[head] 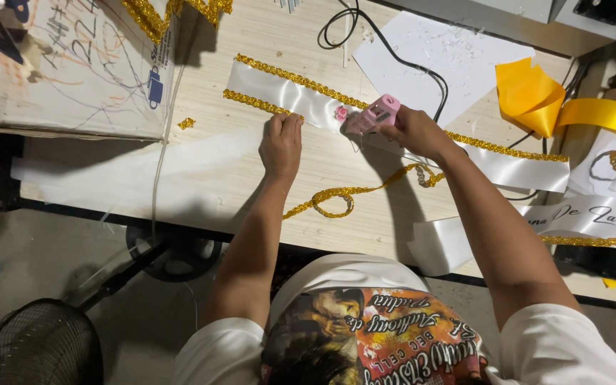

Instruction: The person applies hot glue to a white sash and attaches a gold glittery trim along its edge. They use scissors to cut the trim to size and press it down to secure it in place.

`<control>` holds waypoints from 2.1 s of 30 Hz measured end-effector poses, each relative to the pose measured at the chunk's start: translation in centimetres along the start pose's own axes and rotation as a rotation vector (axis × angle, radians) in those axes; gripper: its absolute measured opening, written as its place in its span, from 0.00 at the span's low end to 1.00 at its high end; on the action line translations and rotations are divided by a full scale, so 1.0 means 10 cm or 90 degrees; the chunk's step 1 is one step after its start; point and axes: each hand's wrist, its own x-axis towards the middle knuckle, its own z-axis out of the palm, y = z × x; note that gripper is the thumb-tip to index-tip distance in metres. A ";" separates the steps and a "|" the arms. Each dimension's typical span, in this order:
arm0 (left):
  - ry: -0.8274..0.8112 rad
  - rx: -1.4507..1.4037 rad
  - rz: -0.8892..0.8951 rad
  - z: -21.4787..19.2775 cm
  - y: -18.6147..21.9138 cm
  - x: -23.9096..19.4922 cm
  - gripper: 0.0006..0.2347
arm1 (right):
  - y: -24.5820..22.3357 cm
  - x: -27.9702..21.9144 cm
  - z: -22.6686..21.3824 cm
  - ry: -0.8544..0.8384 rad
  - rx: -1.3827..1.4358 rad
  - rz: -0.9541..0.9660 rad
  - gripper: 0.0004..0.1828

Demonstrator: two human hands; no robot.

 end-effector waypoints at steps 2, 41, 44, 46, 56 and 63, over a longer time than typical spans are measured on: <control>-0.006 -0.009 -0.006 0.00 -0.01 0.00 0.04 | 0.02 -0.02 -0.01 0.006 -0.004 0.006 0.25; -0.027 -0.026 0.001 -0.07 0.01 0.00 0.09 | 0.36 -0.65 -0.40 0.095 -0.173 -0.053 0.19; -0.035 -0.070 0.006 -0.09 -0.01 0.00 0.12 | 0.91 -0.33 -0.47 0.177 0.210 -0.139 0.16; -0.039 -0.083 0.007 -0.12 0.00 0.00 0.14 | 0.98 -0.06 -0.50 0.214 0.251 -0.131 0.16; -0.126 -0.218 -0.091 -0.23 -0.06 0.05 0.18 | 1.18 0.67 -0.18 0.288 0.416 -0.207 0.23; -0.130 -0.168 -0.107 -0.43 -0.01 0.12 0.16 | 1.07 -0.24 -0.06 0.650 0.026 -0.211 0.22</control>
